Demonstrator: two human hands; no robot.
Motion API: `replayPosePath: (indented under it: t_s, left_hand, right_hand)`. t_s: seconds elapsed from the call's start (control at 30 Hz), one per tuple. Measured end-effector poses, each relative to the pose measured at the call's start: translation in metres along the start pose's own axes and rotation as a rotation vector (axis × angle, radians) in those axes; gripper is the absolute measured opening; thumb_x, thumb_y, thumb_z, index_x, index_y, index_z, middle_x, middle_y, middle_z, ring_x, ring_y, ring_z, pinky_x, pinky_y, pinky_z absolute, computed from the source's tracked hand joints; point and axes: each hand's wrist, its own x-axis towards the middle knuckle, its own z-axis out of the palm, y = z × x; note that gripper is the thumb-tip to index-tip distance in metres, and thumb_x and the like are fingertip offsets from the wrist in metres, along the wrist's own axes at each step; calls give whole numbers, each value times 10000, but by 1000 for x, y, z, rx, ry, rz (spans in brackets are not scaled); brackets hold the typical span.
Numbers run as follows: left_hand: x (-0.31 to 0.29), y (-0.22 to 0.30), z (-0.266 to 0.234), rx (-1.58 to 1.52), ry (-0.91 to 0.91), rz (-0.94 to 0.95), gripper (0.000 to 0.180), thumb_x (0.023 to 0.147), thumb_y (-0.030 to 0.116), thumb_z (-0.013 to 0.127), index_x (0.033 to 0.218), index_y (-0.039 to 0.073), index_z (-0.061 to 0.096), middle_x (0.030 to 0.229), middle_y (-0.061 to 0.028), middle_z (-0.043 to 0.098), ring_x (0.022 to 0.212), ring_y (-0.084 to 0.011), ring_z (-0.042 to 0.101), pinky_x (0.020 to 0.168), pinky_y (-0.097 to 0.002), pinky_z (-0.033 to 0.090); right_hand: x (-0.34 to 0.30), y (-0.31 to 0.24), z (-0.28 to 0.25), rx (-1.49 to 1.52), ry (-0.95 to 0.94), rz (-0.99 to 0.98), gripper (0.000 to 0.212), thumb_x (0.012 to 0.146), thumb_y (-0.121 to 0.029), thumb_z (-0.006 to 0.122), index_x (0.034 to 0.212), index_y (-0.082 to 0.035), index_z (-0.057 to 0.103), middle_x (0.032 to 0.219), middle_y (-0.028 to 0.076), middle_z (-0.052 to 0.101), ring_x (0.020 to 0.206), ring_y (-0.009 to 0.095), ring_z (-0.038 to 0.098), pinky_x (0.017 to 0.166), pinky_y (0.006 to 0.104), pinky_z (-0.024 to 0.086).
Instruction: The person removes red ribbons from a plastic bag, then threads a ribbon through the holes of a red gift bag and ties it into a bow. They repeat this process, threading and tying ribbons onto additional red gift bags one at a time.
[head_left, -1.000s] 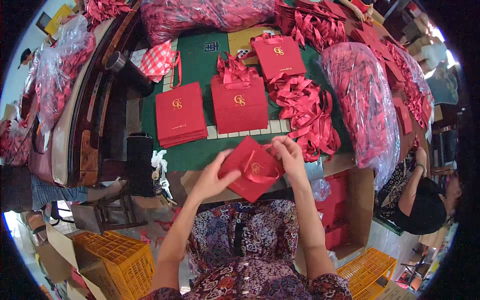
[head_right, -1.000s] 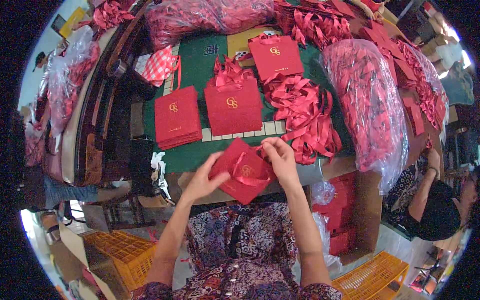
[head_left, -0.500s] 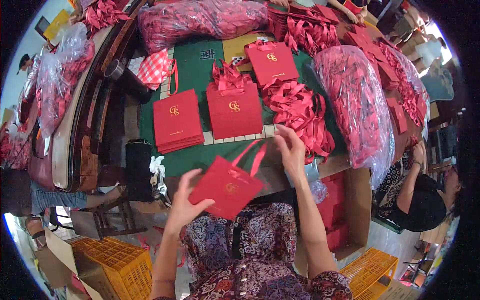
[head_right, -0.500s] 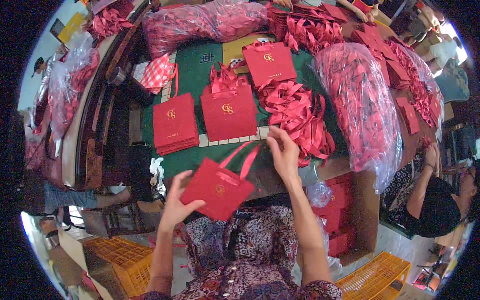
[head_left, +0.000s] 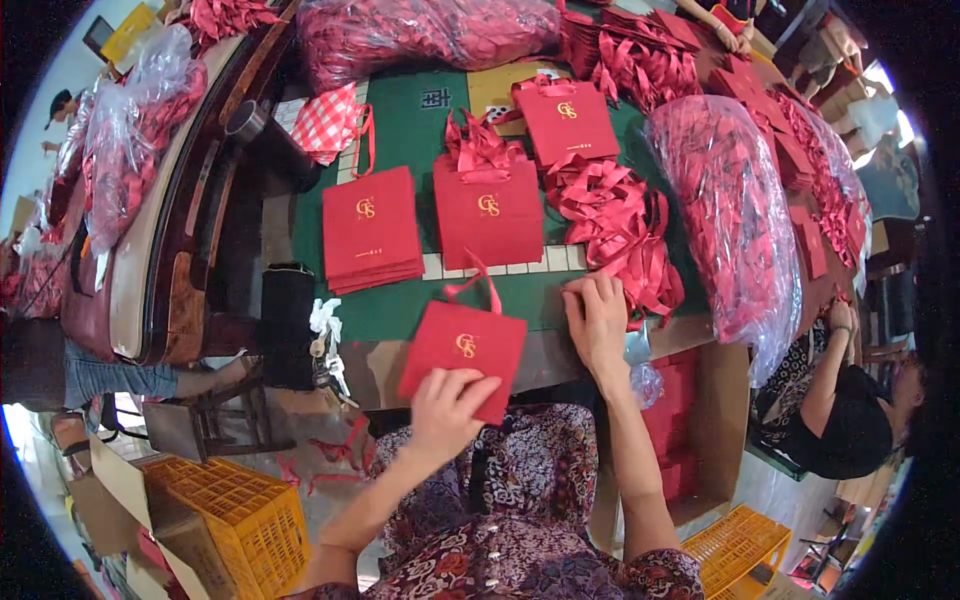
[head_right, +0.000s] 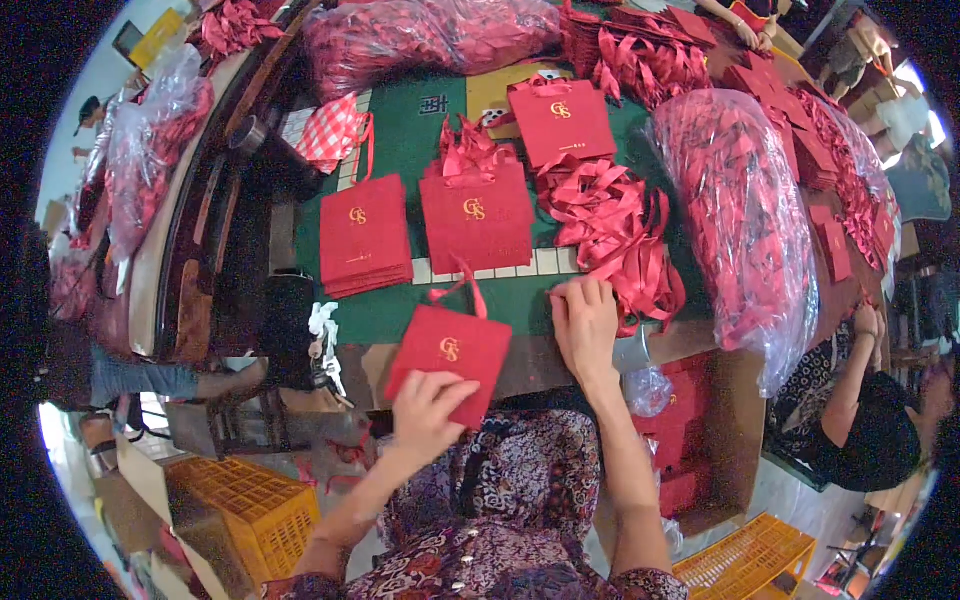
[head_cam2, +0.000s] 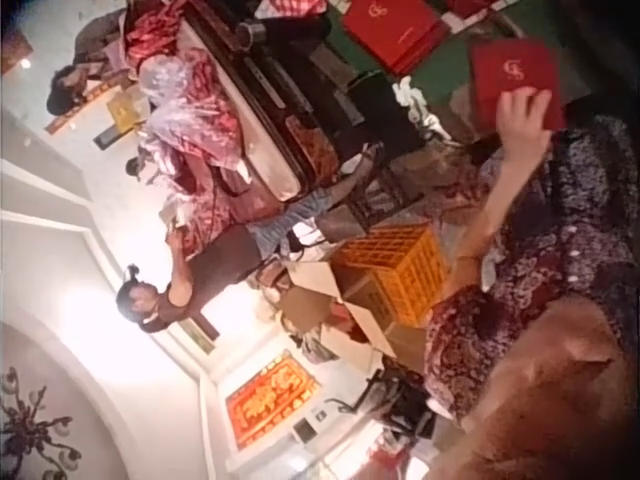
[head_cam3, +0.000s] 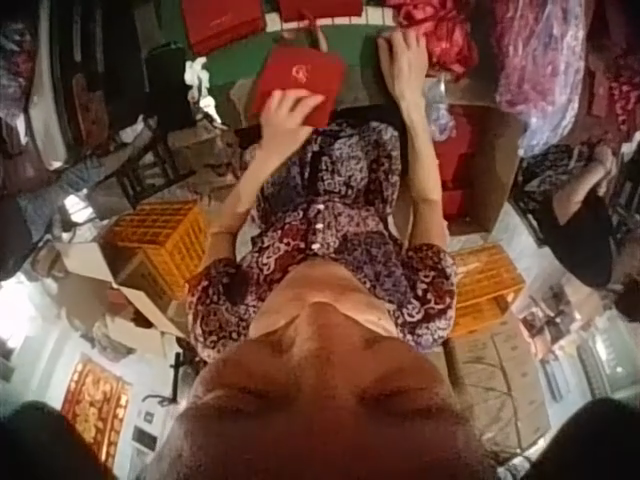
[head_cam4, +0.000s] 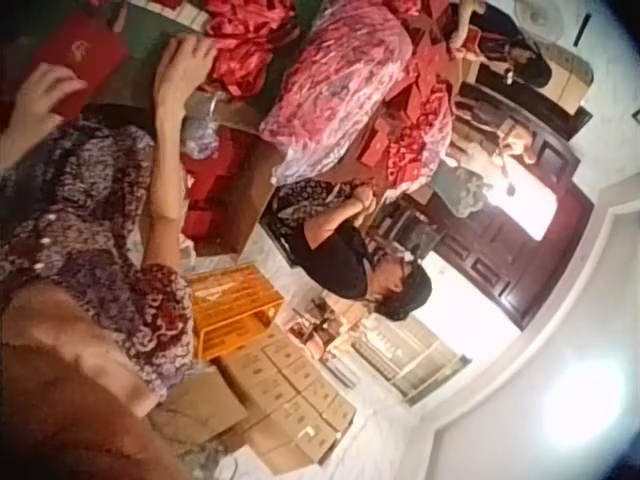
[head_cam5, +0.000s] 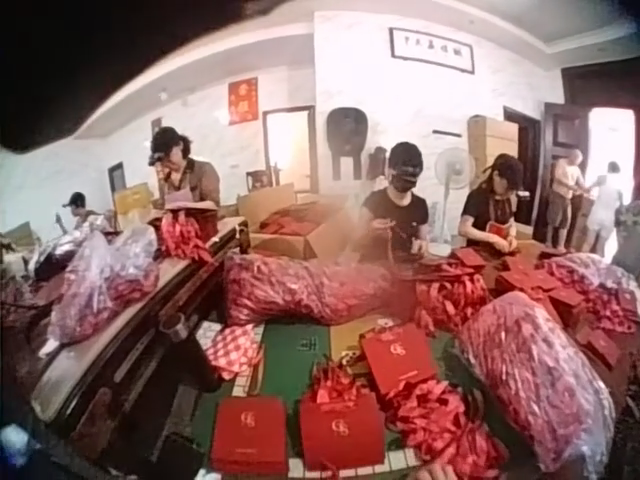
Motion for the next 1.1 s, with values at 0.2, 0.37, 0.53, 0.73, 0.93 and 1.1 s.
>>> replayPosePath:
  t_s: [0.2,0.37,0.53,0.73,0.93,1.1]
  left_hand:
    - [16,2,18,-135,-139,-55,633,677,407,833,1214,135,633,1172,-90,554,1052,-315,528,888,-440,448]
    - [45,-34,25,-84,33,-81,394,826,201,721,1184,63,632,1154,-96,593,1054,-298,540,869,-429,449]
    - [65,-43,23,55,-40,-88,554,778,195,755,1278,43,573,1262,-89,561,1128,-304,483,918,-427,414]
    - [72,-39,17,41,-74,-85,502,715,170,800,1179,91,624,1076,-98,541,1056,-292,476,878,-428,396]
    - [70,-38,20,-119,-63,-160,333,769,124,757,1070,93,619,994,-91,621,971,-297,558,822,-413,403]
    - [68,-33,22,-203,-60,-223,246,801,66,696,1033,82,616,920,-81,674,906,-301,591,789,-419,412]
  right_hand:
    - [-28,-46,-11,156,-98,-42,130,836,-97,684,936,-83,602,905,76,627,898,281,597,837,417,401]
    - [-45,-77,-3,381,-202,175,129,873,-115,682,963,-52,616,878,138,637,780,352,636,670,439,503]
    - [-38,-82,9,403,-181,244,102,895,-100,659,955,-29,616,869,166,642,783,373,643,667,447,501]
    - [-36,-76,20,362,-206,320,102,891,-120,667,915,-30,627,834,158,650,751,348,655,640,442,501]
    - [-34,-81,16,379,-213,328,117,894,-120,680,924,-10,659,773,158,676,675,275,682,609,377,520]
    - [-36,-82,20,326,-185,270,118,879,-115,691,901,-10,641,805,162,669,680,297,678,602,395,517]
